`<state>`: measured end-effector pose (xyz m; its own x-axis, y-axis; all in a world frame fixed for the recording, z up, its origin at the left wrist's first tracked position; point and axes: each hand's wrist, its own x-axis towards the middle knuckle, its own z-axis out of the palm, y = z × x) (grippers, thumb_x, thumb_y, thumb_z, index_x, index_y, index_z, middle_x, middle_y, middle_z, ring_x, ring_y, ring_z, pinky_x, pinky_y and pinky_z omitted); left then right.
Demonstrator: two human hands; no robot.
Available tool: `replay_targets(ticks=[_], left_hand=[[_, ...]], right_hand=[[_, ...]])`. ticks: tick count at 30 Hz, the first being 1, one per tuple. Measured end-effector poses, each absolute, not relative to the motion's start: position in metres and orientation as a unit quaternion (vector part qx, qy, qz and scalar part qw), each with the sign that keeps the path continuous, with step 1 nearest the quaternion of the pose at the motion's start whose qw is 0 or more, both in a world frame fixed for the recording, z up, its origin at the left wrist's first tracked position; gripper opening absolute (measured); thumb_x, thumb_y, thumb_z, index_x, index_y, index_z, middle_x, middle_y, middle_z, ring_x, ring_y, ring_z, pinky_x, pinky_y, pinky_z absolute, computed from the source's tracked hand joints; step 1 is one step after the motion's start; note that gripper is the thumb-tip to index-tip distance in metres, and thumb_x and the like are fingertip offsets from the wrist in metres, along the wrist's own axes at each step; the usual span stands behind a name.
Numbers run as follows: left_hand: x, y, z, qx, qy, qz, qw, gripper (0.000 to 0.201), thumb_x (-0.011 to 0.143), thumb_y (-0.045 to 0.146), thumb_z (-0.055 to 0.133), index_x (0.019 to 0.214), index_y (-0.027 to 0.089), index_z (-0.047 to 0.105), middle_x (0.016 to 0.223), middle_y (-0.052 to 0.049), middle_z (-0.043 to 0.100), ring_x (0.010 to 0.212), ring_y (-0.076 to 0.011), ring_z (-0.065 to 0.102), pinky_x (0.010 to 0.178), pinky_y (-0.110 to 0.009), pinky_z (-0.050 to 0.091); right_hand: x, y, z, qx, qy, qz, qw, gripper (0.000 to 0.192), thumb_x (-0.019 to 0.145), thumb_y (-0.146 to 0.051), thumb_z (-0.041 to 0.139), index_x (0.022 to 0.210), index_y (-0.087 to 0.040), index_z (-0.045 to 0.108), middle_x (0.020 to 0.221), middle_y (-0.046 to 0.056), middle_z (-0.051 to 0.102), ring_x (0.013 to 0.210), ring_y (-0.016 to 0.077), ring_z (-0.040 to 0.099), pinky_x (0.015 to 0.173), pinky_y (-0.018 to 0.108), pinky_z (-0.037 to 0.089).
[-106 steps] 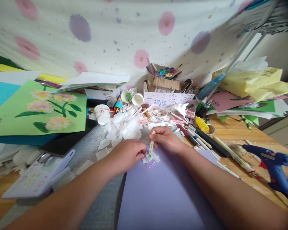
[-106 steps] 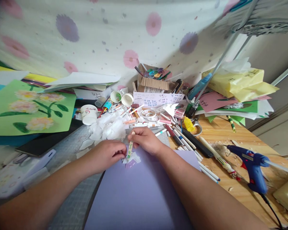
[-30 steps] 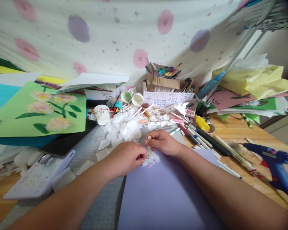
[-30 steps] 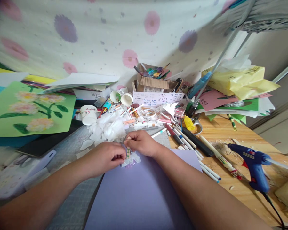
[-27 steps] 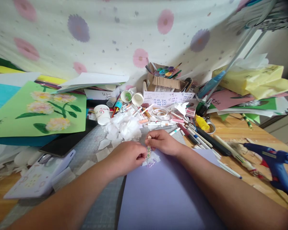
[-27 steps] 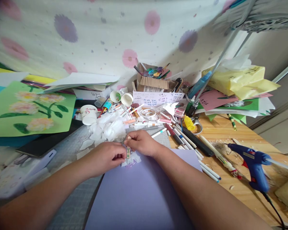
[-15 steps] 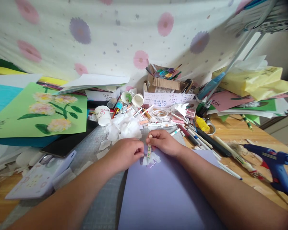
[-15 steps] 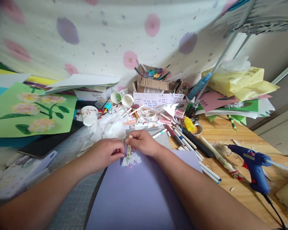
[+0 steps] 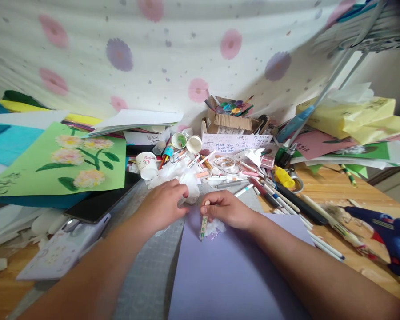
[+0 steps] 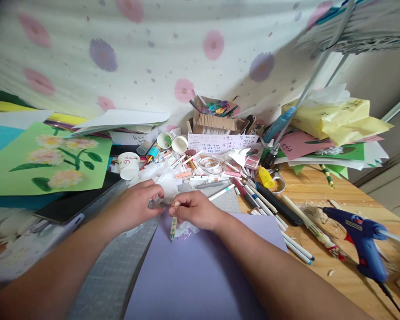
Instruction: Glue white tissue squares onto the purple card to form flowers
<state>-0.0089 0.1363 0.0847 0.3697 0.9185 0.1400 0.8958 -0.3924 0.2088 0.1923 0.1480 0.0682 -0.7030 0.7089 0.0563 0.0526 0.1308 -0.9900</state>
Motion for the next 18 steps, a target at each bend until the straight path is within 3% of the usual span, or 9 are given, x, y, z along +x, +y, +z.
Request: replay_targets(ticks=[4,7,13,18], left_hand=[[-0.007,0.138,0.085,0.816,0.571,0.089,0.005,0.004,0.076,0.022,0.055,0.076,0.020,0.059,0.079,-0.001,0.054,0.075,-0.0172,0.054,0.064,-0.027,0.033],[-0.011,0.140,0.088,0.813,0.574,0.093,0.014,0.013,0.076,0.014,0.050,0.069,0.019,0.060,0.073,0.000,0.054,0.071,-0.0150,0.052,0.060,-0.026,0.031],[-0.011,0.136,0.096,0.793,0.562,0.187,0.145,0.012,0.073,0.017,0.051,0.067,0.018,0.061,0.072,0.002,0.059,0.065,-0.0119,0.053,0.059,-0.023,0.035],[0.004,0.124,0.093,0.821,0.500,0.139,0.239,0.013,0.069,0.014,0.051,0.067,0.019,0.063,0.066,0.004,0.059,0.060,-0.0103,0.051,0.055,-0.021,0.033]], right_hand=[[0.194,0.151,0.067,-0.293,-0.701,0.581,0.291,0.032,0.077,-0.044,0.063,0.064,-0.015,0.055,0.053,-0.003,0.051,0.051,0.0098,0.047,0.052,0.023,0.038],[0.195,0.153,0.065,-0.313,-0.708,0.559,0.297,0.030,0.078,-0.042,0.061,0.064,-0.015,0.056,0.053,-0.003,0.052,0.050,0.0101,0.047,0.051,0.022,0.037],[0.199,0.159,0.064,-0.344,-0.719,0.515,0.315,0.024,0.079,-0.033,0.059,0.062,-0.016,0.056,0.052,-0.003,0.052,0.050,0.0095,0.045,0.050,0.022,0.035],[0.201,0.163,0.063,-0.349,-0.717,0.507,0.327,0.024,0.076,-0.031,0.062,0.059,-0.016,0.055,0.050,-0.004,0.052,0.050,0.0090,0.043,0.051,0.022,0.034]])
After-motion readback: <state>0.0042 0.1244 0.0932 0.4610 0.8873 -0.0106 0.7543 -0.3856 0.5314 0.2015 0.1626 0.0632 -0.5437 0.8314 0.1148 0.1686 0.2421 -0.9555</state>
